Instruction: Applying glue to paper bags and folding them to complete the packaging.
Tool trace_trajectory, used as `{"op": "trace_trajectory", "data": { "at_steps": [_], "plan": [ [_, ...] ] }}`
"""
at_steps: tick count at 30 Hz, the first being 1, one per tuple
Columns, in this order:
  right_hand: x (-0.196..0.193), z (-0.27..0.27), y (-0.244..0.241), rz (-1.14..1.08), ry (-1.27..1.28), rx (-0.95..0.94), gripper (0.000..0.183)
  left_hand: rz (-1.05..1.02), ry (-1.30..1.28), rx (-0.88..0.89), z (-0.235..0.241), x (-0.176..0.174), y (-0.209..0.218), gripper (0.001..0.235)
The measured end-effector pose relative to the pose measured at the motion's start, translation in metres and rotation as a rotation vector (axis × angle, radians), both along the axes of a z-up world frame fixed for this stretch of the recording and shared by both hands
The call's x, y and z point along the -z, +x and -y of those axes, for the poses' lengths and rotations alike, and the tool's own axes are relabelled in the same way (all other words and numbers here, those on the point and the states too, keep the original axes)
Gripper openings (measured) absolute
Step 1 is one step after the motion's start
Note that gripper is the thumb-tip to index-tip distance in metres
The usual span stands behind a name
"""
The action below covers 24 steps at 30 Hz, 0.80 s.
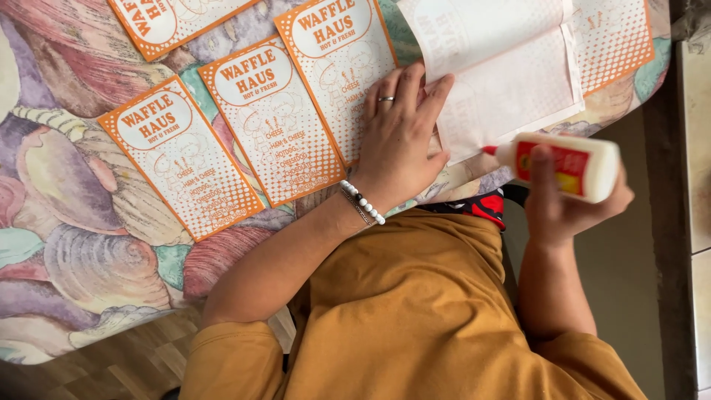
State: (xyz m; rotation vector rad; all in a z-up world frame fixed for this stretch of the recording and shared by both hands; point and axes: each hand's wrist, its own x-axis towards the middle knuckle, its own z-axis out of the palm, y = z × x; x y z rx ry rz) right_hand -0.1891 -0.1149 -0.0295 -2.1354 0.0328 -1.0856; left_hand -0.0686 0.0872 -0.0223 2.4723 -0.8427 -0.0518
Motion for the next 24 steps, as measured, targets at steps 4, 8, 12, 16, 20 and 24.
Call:
{"op": "trace_trajectory", "data": {
  "at_steps": [4, 8, 12, 16, 20, 24],
  "plan": [
    [0.031, 0.046, -0.007, 0.138, 0.014, 0.052, 0.061, -0.003, -0.001, 0.003, -0.001, -0.001, 0.0, 0.097],
    [0.025, 0.03, -0.004, 0.146, 0.011, 0.04, 0.062, -0.006, -0.006, -0.001, -0.001, -0.001, 0.0, 0.093],
    [0.012, 0.003, -0.002, 0.074, 0.0, -0.083, 0.061, -0.009, -0.013, 0.005, 0.0, -0.001, 0.0, 0.095],
    [0.035, 0.048, -0.009, 0.155, -0.016, 0.005, 0.068, -0.003, -0.024, 0.003, -0.001, -0.003, 0.0, 0.096],
    [0.025, 0.067, 0.002, 0.169, 0.028, 0.003, 0.05, 0.006, -0.019, 0.001, -0.001, -0.004, 0.0, 0.096],
    [0.028, 0.043, -0.003, 0.157, -0.006, -0.008, 0.062, -0.005, -0.017, 0.001, -0.001, -0.004, 0.0, 0.096]
  ]
}}
